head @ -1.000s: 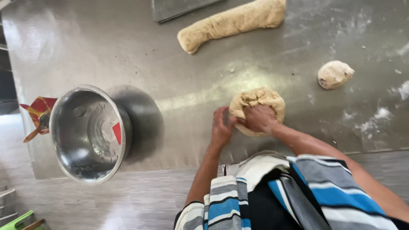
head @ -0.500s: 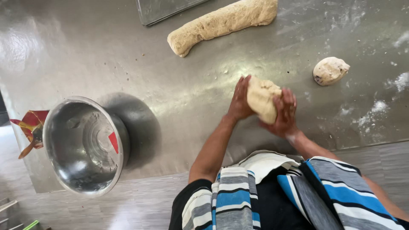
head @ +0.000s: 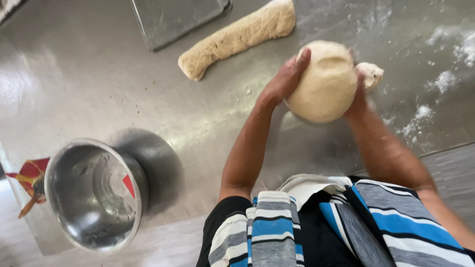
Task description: The person kneads and shapes pieces of dough by hand on a metal table, flattening, folding, and rolling the dough.
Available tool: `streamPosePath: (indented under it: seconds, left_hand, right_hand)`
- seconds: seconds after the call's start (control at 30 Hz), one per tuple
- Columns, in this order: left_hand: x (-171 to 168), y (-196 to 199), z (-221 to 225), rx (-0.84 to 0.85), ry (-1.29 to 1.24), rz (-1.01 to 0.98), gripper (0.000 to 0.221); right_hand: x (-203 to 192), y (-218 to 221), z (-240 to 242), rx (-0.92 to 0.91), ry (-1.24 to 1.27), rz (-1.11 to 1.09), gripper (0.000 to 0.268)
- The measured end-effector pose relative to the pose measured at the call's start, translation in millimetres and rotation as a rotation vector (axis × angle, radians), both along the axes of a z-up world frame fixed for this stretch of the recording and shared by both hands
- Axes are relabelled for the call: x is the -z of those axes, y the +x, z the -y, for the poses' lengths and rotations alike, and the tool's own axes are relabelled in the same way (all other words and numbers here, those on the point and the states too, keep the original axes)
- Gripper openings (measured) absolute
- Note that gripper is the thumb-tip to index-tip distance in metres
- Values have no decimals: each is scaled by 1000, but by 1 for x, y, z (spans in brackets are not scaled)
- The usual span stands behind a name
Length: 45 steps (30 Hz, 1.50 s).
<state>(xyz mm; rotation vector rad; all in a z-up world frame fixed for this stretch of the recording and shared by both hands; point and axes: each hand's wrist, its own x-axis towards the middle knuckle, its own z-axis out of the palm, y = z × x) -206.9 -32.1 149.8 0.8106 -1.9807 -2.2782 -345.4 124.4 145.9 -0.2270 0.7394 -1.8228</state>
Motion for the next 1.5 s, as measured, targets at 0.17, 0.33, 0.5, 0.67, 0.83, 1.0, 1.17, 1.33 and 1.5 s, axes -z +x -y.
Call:
streamPosePath:
  seconds: [0.17,0.33,0.5,0.67,0.83,1.0,1.17,1.33,1.5]
  left_hand:
    - [-55,90,11,-225,-611,-105,94]
    - [6,206,-8,-461,-521,-32,78]
    - [92,258,-79,-119,-928,502,127]
    - [134,226,-85,-90,-1125,301,153]
    - [150,201,-60,-139,-1268,10,149]
    - [153,140,-15,-147,-971,-328,146]
    - [131,46,33,-208,-371,86,119]
    - [67,-5,41,21,-197,273,112]
    - [-41,5,15,24,-332,81,98]
  right_hand:
    - [-70,30,-2,-413,300,-1071,83]
    - [-51,146,31,-935,664,-1804,70]
    - [-5,187,32,-1090,750,-1805,76]
    - [15,154,0,-1112,608,-1829,104]
    - [64,128,-71,-612,503,-1995,146]
    - [143,126,-71,133,304,-1846,132]
    - [158,84,0,178,697,-841,111]
    - [88,30,29,-67,158,-56,103]
    - [-14,7,16,-2,-11,-227,97]
